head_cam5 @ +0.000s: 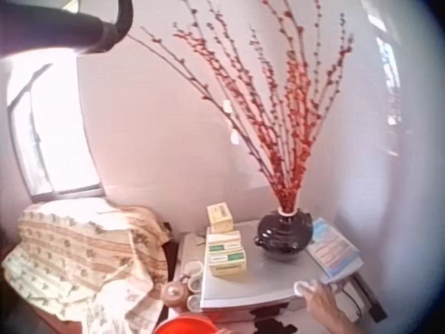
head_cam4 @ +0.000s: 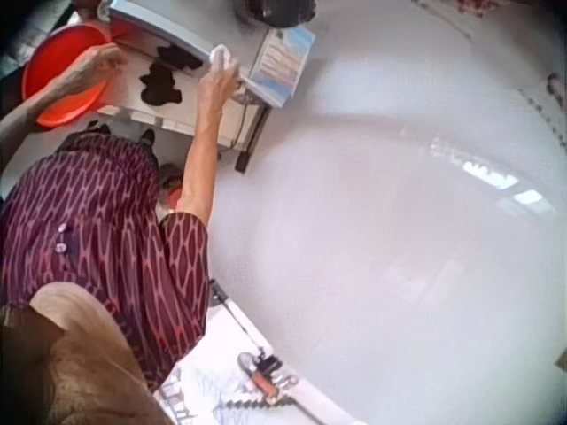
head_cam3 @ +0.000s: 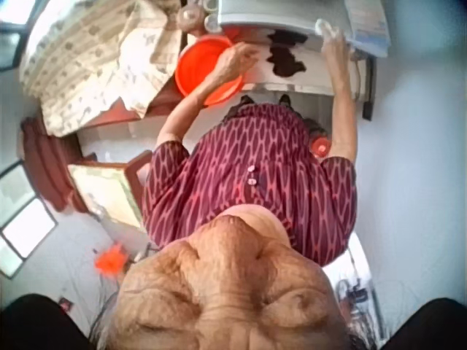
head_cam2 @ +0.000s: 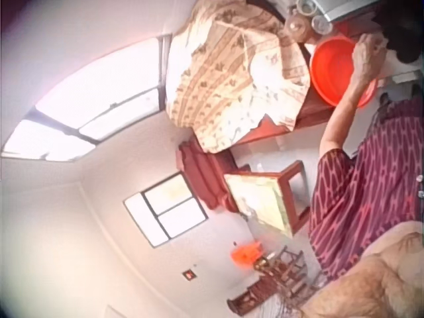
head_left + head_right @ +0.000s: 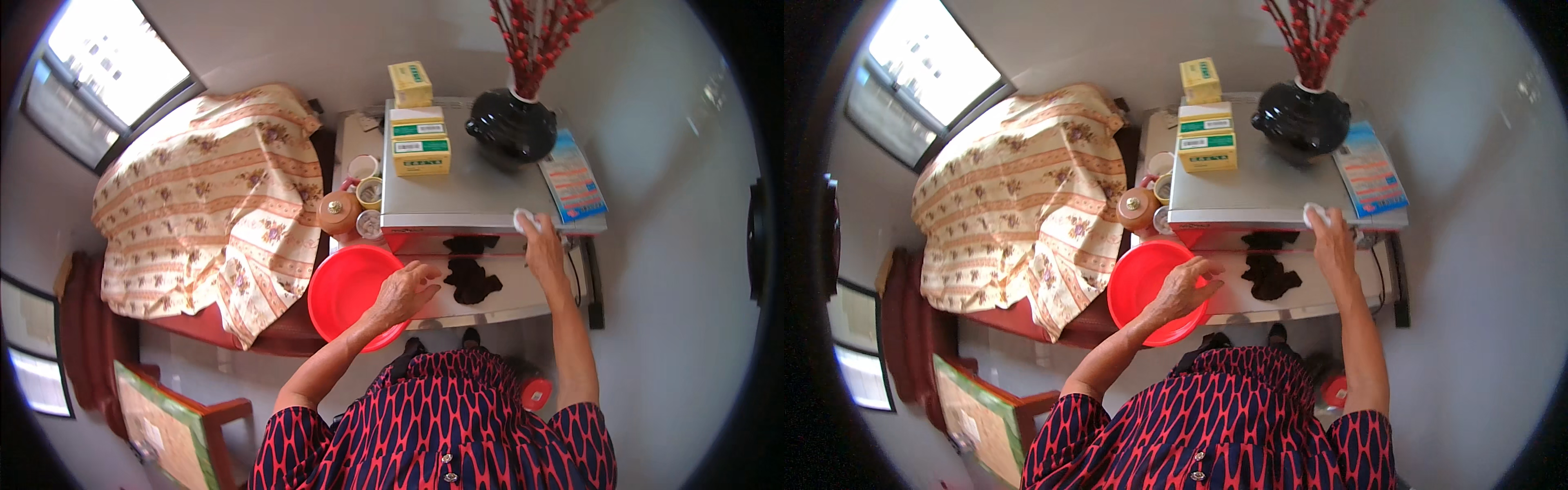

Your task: The person wipes several small yellow and green boxes with a white cloth, handling them one at a time. They pick up each box from a stack on a metal cabinet, wipe its surfaces, and place it back on the cabinet. The person also briefly wipes the cabinet surface with a dark cloth.

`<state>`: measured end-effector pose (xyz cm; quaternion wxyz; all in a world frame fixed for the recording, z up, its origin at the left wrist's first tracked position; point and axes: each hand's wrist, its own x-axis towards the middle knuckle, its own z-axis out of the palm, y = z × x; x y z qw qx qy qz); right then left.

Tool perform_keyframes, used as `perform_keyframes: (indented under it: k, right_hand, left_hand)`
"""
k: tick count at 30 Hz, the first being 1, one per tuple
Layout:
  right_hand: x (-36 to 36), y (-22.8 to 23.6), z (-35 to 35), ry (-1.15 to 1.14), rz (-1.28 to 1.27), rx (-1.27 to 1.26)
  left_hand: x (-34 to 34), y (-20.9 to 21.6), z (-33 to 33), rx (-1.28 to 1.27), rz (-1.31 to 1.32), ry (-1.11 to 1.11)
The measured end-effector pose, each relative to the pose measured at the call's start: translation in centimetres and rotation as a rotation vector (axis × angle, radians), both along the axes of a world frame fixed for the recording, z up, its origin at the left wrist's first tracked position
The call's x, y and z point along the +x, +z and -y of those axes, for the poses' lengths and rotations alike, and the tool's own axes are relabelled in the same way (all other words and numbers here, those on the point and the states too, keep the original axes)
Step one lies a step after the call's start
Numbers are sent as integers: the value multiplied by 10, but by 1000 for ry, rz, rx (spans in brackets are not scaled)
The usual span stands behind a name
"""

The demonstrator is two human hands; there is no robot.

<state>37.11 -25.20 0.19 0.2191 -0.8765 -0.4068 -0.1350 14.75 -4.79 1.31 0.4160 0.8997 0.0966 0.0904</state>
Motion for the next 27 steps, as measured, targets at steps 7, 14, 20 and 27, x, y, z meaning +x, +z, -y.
perform_keyframes:
  k: [7,14,20,27]
  right_hand:
    - [-30,26,34,402,-438,-189]
    - [-55,17,8,677,-283,73]
    - [-5,28,59,570,-329,-144]
    - [34,28,24,231,-105,-106]
  left_hand:
    - [-10,-23,9,-110,-285,149]
    - [32,-25,79,-1735,-137,95]
    - [37,-3,78,-1410,-164,504]
    - [65,6,96,-1227,-258,387]
